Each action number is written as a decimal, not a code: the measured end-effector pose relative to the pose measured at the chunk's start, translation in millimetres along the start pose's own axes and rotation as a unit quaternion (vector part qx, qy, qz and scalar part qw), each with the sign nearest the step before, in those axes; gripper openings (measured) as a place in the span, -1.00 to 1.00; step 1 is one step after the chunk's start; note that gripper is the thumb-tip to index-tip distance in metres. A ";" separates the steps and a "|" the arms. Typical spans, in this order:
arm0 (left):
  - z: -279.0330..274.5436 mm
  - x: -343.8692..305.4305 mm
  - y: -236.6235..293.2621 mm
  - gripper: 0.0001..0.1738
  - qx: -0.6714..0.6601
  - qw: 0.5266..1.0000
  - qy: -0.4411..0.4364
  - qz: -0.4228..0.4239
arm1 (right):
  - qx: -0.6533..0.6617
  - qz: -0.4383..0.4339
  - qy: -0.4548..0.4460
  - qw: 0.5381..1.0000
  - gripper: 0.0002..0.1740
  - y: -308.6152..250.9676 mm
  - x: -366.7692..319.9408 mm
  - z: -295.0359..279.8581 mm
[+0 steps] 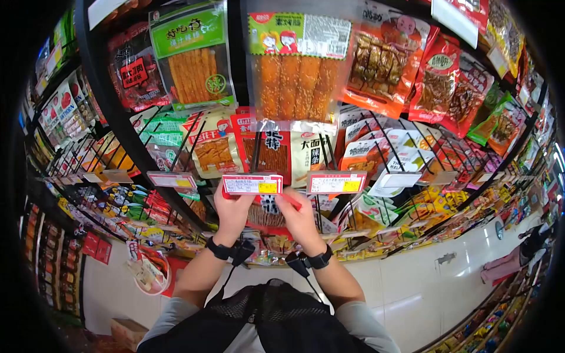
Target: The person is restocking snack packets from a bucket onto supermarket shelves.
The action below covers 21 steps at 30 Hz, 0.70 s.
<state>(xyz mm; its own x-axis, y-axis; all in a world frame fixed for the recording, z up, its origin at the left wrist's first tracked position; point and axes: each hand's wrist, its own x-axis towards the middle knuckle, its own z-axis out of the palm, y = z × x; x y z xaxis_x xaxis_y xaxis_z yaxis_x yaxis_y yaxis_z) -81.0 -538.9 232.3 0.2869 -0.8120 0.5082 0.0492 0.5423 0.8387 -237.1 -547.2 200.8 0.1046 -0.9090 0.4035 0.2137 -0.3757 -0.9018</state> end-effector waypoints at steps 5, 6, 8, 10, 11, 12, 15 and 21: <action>1.9 13.5 -15.7 -0.69 0.026 0.999 0.016 0.033 | 0.093 0.047 0.014 0.994 -0.66 -13.0 18.6 1.9; 5.1 16.0 -9.0 -0.67 0.076 0.994 0.023 0.072 | 0.104 0.050 -0.020 0.993 -0.59 -14.4 22.3 -1.8; 9.5 16.1 -10.6 -0.68 0.038 0.998 0.027 0.046 | 0.101 0.077 -0.006 0.992 -0.60 -13.6 26.8 -4.7; 9.1 14.4 -15.5 -0.70 0.008 0.999 0.027 0.019 | 0.103 0.084 -0.013 0.991 -0.61 -14.1 27.7 -6.4; 4.9 12.0 -21.5 -0.71 -0.003 1.000 0.025 0.005 | 0.107 0.076 -0.026 0.991 -0.61 -15.8 25.8 -7.0; 3.9 11.8 -21.5 -0.72 -0.014 1.000 0.023 -0.009 | 0.110 0.068 -0.039 0.991 -0.61 -16.7 25.4 -8.3; 6.1 11.5 -11.5 -0.74 -0.031 0.998 0.041 -0.023 | 0.103 0.057 -0.061 0.991 -0.63 -9.8 29.5 -8.6; 8.5 17.5 -16.0 -0.86 0.007 0.997 0.079 -0.001 | 0.016 0.041 -0.035 0.998 -0.58 0.8 37.8 -12.0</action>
<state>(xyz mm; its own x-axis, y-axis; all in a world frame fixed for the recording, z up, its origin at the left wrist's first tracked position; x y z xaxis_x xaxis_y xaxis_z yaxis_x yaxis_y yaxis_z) -84.9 -563.6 229.4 0.4331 -0.7683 0.4713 0.0370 0.5376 0.8424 -244.6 -584.0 213.4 0.1914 -0.9213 0.3386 0.2322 -0.2927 -0.9276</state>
